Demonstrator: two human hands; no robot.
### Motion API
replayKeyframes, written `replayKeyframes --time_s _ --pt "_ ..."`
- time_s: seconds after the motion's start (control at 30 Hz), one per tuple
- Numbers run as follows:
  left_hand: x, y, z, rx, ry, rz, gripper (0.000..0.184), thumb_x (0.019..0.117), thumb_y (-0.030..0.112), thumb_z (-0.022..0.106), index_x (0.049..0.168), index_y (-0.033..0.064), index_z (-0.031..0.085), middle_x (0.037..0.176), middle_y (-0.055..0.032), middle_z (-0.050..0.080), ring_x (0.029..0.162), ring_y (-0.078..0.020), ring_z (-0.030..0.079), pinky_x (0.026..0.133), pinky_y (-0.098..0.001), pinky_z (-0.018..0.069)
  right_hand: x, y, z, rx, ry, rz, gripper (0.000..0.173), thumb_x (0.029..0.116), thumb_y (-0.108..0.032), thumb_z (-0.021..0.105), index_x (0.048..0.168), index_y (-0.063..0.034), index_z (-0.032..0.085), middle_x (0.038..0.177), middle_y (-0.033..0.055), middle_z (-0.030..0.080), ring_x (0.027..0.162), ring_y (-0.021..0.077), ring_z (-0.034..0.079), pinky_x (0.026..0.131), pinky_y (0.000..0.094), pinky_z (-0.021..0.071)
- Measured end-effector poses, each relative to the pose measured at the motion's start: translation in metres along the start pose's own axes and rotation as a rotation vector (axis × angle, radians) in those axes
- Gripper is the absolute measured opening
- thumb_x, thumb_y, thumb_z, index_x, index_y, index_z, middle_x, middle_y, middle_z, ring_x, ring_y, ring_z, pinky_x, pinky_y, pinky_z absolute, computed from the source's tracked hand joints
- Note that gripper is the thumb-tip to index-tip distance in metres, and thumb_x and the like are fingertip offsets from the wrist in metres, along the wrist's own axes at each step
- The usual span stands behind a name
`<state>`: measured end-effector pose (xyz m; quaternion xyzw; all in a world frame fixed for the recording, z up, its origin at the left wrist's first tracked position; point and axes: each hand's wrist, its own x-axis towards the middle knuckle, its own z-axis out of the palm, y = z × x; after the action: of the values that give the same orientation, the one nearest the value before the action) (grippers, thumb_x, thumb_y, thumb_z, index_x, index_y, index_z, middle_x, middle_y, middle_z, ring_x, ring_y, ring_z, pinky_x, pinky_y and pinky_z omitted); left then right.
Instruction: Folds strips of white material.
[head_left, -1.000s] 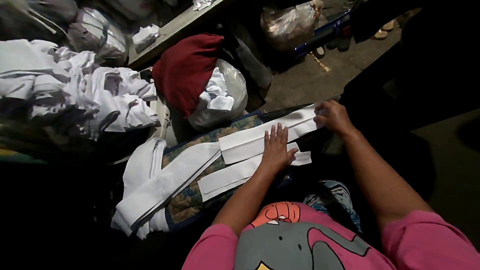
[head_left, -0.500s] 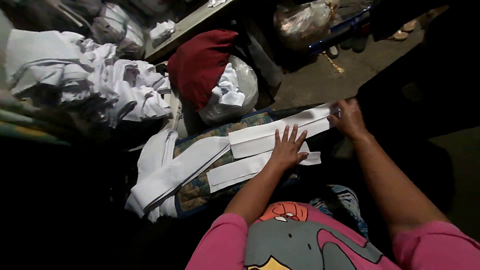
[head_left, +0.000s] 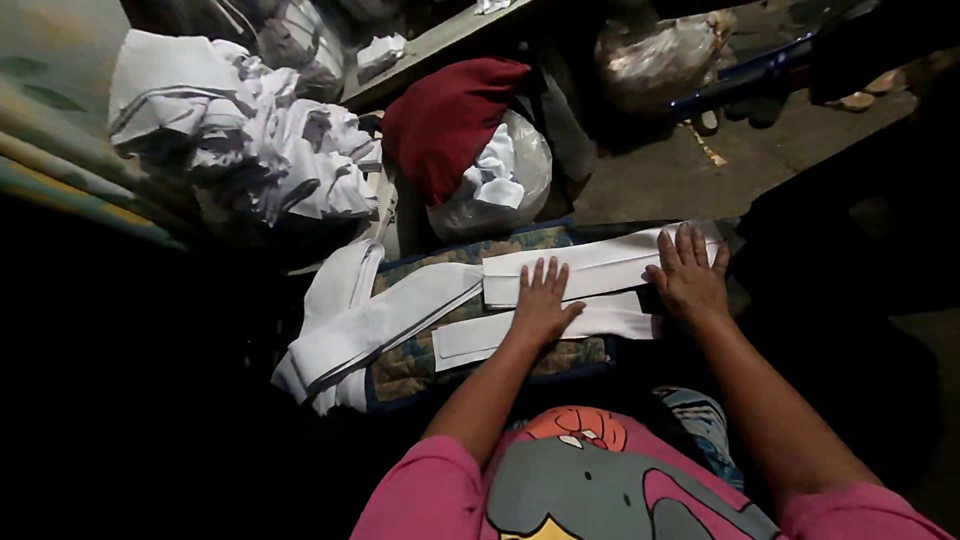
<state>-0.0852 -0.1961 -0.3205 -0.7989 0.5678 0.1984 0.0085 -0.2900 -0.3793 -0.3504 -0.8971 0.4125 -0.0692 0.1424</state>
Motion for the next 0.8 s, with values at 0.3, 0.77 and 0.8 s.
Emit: replayKeyframes --time_s 0.3,0.77,0.8 --pt "0.008 0.025 0.001 -0.019 -0.096 0.046 0.074 0.1074 0.058 0.028 0.166 0.0134 0.017 0.173 -0.0097 0.01 0.159 -0.0372 0.001 0.122 -0.0693 -0.0016 -0.014 -0.067 0.028 0.085 -0.224 -0.271 0.062 0.1096 -0.05 0.017 0.162 -0.0219 0.033 0.171 0.0058 0.023 0.16 0.0267 0.012 0.125 0.065 0.0002" --pt "-0.058 -0.048 -0.048 -0.243 0.334 -0.279 0.041 0.1049 0.03 0.054 0.138 0.0072 0.062 0.154 -0.0218 0.047 0.142 -0.0438 0.043 0.116 -0.0606 0.0324 -0.055 -0.003 -0.023 0.238 0.124 0.268 0.05 0.1004 -0.032 0.061 0.14 -0.0021 0.057 0.145 0.0319 0.049 0.138 0.0548 0.04 0.111 0.0738 0.0271" --pt "-0.065 -0.062 -0.055 -0.286 0.398 -0.352 0.037 0.1029 0.027 0.059 0.131 0.0041 0.065 0.145 -0.0228 0.054 0.135 -0.0437 0.049 0.111 -0.059 0.0378 -0.063 -0.008 -0.018 0.26 0.111 0.266 0.046 0.0993 -0.03 0.063 0.135 -0.0019 0.061 0.141 0.0329 0.051 0.134 0.0564 0.043 0.109 0.0746 0.0297"
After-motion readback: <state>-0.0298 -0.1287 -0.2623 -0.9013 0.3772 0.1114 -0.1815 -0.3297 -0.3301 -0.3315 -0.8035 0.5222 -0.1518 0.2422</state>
